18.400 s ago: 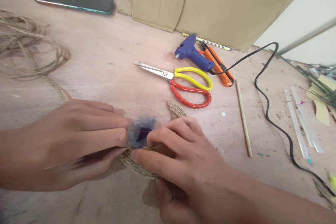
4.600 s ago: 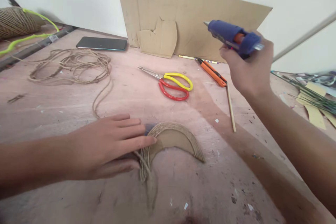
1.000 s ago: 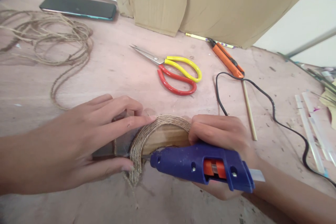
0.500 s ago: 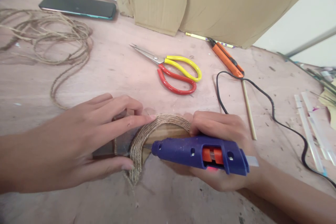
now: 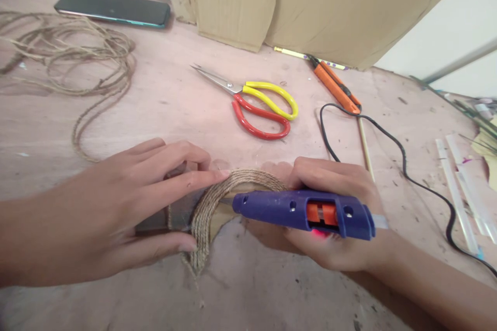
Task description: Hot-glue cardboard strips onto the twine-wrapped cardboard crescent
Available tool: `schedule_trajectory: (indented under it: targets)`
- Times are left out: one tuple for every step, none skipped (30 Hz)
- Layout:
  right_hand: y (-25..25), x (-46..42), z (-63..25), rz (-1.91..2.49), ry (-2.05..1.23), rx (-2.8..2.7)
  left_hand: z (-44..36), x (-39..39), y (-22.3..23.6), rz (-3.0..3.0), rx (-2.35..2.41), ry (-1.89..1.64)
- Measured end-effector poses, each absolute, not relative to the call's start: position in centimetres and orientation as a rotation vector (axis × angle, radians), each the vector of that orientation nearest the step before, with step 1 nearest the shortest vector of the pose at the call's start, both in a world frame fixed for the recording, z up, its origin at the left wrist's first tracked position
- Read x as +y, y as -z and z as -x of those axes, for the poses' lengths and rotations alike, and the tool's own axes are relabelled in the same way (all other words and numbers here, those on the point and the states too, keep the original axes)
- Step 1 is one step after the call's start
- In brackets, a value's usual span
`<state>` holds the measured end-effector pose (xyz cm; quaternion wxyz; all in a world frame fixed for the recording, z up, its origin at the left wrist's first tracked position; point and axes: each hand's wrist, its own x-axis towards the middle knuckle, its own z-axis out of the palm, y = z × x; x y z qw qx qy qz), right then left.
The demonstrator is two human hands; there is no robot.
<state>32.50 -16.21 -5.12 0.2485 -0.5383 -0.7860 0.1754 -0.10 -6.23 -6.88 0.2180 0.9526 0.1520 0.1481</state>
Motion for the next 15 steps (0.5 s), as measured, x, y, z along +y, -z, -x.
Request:
schedule_trajectory:
  targets:
    - [5.0, -16.2, -32.5, 1.459, -0.491, -2.122, 0.1, -6.2, 6.8, -2.636, 0.421, -0.408]
    - [4.9, -16.1, -32.4, 1.439, -0.505, -2.104, 0.1, -6.2, 6.8, -2.635, 0.419, -0.407]
    - [4.9, -16.0, -32.3, 1.417, -0.512, -2.096, 0.0, -6.2, 6.7, -2.635, 0.416, -0.406]
    - [4.8, -15.9, -32.3, 1.405, -0.515, -2.094, 0.0, -6.2, 6.7, -2.635, 0.41, -0.407]
    - [4.8, -15.9, -32.3, 1.411, -0.519, -2.087, 0.0, -6.2, 6.6, -2.638, 0.407, -0.398]
    - [4.7, -15.9, -32.3, 1.438, -0.52, -2.076, -0.1, -6.1, 6.6, -2.642, 0.408, -0.393]
    - [4.7, -15.9, -32.3, 1.482, -0.52, -2.063, -0.1, -6.1, 6.5, -2.645, 0.407, -0.384]
    - [4.6, -15.9, -32.4, 1.528, -0.512, -2.051, -0.1, -6.1, 6.5, -2.644, 0.408, -0.374]
    - [4.5, -16.0, -32.5, 1.554, -0.501, -2.047, -0.1, -6.1, 6.5, -2.641, 0.413, -0.368]
    - [4.5, -16.1, -32.6, 1.565, -0.488, -2.055, -0.1, -6.1, 6.5, -2.635, 0.416, -0.37]
    - [4.4, -16.2, -32.8, 1.566, -0.468, -2.067, -0.1, -6.2, 6.6, -2.627, 0.42, -0.376]
    - [4.4, -16.2, -32.9, 1.57, -0.448, -2.082, -0.1, -6.2, 6.6, -2.618, 0.424, -0.385]
    - [4.3, -16.3, -33.0, 1.587, -0.429, -2.091, -0.1, -6.2, 6.6, -2.611, 0.43, -0.39]
    - [4.3, -16.3, -33.2, 1.613, -0.407, -2.095, -0.1, -6.2, 6.6, -2.607, 0.434, -0.396]
    - [4.3, -16.2, -33.3, 1.63, -0.388, -2.1, -0.1, -6.2, 6.5, -2.606, 0.438, -0.389]
